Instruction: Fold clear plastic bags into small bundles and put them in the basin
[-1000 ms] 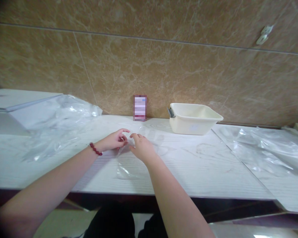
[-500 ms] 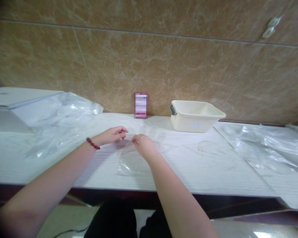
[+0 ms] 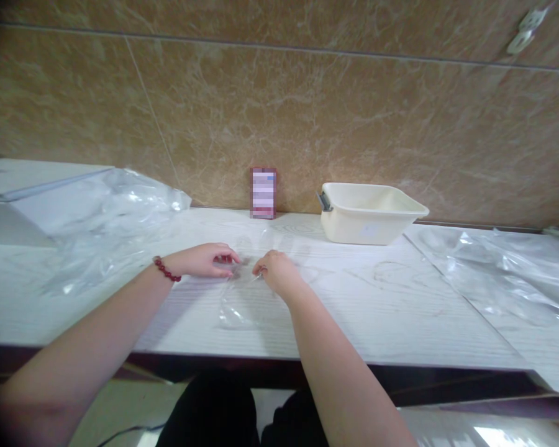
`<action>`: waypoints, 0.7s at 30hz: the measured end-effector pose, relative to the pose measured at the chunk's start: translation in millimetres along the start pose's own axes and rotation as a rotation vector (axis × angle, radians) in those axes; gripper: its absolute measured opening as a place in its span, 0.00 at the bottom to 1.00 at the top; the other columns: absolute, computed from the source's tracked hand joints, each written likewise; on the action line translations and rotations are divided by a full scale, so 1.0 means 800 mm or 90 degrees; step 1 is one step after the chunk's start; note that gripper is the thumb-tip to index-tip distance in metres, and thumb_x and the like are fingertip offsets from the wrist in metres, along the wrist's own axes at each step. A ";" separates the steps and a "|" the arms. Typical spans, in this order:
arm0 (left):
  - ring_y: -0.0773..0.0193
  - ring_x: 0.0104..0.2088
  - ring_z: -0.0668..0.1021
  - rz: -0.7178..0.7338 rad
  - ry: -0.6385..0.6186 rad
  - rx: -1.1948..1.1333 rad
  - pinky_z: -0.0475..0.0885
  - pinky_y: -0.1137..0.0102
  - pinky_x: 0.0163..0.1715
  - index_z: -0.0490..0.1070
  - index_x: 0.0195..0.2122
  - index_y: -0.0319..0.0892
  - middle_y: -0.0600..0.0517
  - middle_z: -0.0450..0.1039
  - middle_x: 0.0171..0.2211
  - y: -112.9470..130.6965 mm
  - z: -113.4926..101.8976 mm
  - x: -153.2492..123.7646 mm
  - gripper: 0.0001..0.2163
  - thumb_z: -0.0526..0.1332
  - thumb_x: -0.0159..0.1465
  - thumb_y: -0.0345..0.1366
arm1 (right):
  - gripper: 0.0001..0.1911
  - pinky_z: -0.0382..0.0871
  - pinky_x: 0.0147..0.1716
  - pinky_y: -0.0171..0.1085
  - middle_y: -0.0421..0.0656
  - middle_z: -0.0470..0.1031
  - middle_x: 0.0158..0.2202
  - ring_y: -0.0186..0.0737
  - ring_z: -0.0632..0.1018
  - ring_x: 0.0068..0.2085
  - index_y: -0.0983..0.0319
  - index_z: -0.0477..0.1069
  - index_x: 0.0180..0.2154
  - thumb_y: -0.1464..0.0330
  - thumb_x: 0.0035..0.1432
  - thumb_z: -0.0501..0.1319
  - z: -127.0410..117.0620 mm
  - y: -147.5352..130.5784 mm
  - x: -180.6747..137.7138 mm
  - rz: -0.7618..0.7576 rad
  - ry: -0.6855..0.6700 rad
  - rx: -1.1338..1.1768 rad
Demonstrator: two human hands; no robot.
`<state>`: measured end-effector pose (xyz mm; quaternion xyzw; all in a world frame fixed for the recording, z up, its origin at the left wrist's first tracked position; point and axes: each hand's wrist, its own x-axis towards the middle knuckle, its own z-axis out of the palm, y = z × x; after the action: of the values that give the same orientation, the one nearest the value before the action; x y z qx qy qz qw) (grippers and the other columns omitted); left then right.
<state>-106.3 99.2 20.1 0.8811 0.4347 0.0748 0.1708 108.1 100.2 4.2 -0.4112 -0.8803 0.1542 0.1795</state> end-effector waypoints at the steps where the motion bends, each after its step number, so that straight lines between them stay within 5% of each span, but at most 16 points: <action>1: 0.66 0.37 0.70 0.006 -0.008 0.003 0.62 0.73 0.36 0.66 0.42 0.42 0.50 0.68 0.38 0.002 0.000 0.000 0.19 0.56 0.51 0.46 | 0.15 0.61 0.37 0.29 0.40 0.72 0.30 0.32 0.70 0.34 0.59 0.74 0.29 0.79 0.45 0.51 0.000 0.000 0.000 0.009 0.004 0.005; 13: 0.64 0.42 0.68 0.025 -0.023 0.104 0.59 0.71 0.44 0.69 0.42 0.45 0.50 0.66 0.43 0.015 -0.013 -0.010 0.18 0.53 0.54 0.47 | 0.16 0.62 0.37 0.28 0.40 0.73 0.31 0.32 0.71 0.34 0.60 0.75 0.26 0.80 0.42 0.51 -0.007 0.000 -0.005 0.022 -0.055 0.015; 21: 0.49 0.56 0.48 -0.071 -0.102 0.170 0.44 0.54 0.50 0.58 0.50 0.58 0.53 0.42 0.59 0.026 -0.005 -0.013 0.25 0.47 0.52 0.57 | 0.16 0.61 0.38 0.29 0.41 0.72 0.32 0.31 0.71 0.34 0.60 0.75 0.28 0.79 0.44 0.52 -0.004 0.005 -0.005 -0.003 -0.036 0.037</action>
<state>-98.1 80.3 31.9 0.8737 0.4737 -0.0633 0.0903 115.0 99.8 4.6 -0.3993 -0.8811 0.1909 0.1667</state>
